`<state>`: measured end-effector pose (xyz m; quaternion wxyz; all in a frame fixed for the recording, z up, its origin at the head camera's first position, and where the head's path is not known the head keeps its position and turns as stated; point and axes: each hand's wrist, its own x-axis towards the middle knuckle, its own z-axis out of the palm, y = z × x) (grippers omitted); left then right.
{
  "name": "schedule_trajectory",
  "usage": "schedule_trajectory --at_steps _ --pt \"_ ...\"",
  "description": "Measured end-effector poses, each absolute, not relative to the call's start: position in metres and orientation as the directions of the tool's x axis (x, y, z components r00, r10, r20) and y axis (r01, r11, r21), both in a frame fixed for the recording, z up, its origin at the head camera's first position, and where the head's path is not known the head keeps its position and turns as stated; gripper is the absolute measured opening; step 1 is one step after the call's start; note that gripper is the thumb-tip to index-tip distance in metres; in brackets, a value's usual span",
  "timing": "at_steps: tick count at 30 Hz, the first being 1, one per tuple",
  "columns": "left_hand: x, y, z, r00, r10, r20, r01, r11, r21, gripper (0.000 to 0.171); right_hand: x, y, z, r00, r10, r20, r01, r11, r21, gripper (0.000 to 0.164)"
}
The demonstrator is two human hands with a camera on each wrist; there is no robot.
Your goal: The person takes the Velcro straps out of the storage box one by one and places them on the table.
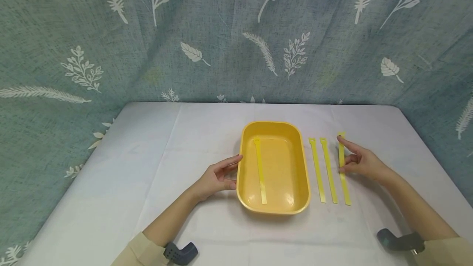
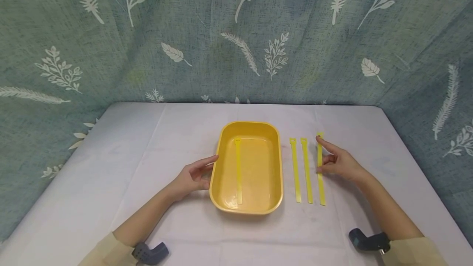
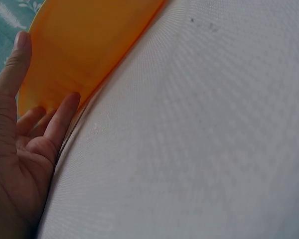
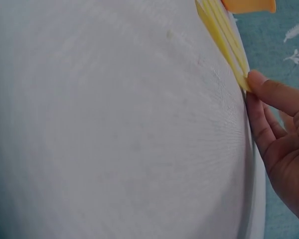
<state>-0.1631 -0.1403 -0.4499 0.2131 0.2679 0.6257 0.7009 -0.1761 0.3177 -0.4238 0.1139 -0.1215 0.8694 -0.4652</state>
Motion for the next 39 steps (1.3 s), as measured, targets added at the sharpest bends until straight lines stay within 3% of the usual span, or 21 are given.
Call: schedule_trajectory --at_steps 11,21,27,33,39 --pt "-0.163 -0.140 -0.450 -0.762 0.637 0.116 0.038 -0.135 0.990 0.091 -0.175 0.315 -0.421 -0.944 -0.325 -0.054 -0.179 0.643 -0.745 0.095" --pt "-0.163 -0.141 -0.449 -0.767 0.632 0.108 0.036 -0.125 0.991 0.090 -0.176 0.316 -0.421 -0.970 -0.238 -0.047 -0.173 0.814 -0.555 0.091" --pt "-0.164 -0.140 -0.449 -0.760 0.640 0.114 0.038 -0.130 0.991 0.089 -0.180 0.319 -0.421 -0.966 -0.256 -0.044 -0.192 0.819 -0.541 0.093" --pt "-0.164 -0.140 -0.450 -0.757 0.640 0.129 0.045 -0.146 0.988 0.088 -0.185 0.321 -0.421 -0.945 -0.326 0.023 -0.289 0.800 -0.526 0.095" --pt "-0.165 -0.140 -0.450 -0.751 0.646 0.132 0.047 -0.148 0.988 0.090 -0.188 0.324 -0.426 -0.936 -0.345 0.071 -0.333 0.799 -0.502 0.084"
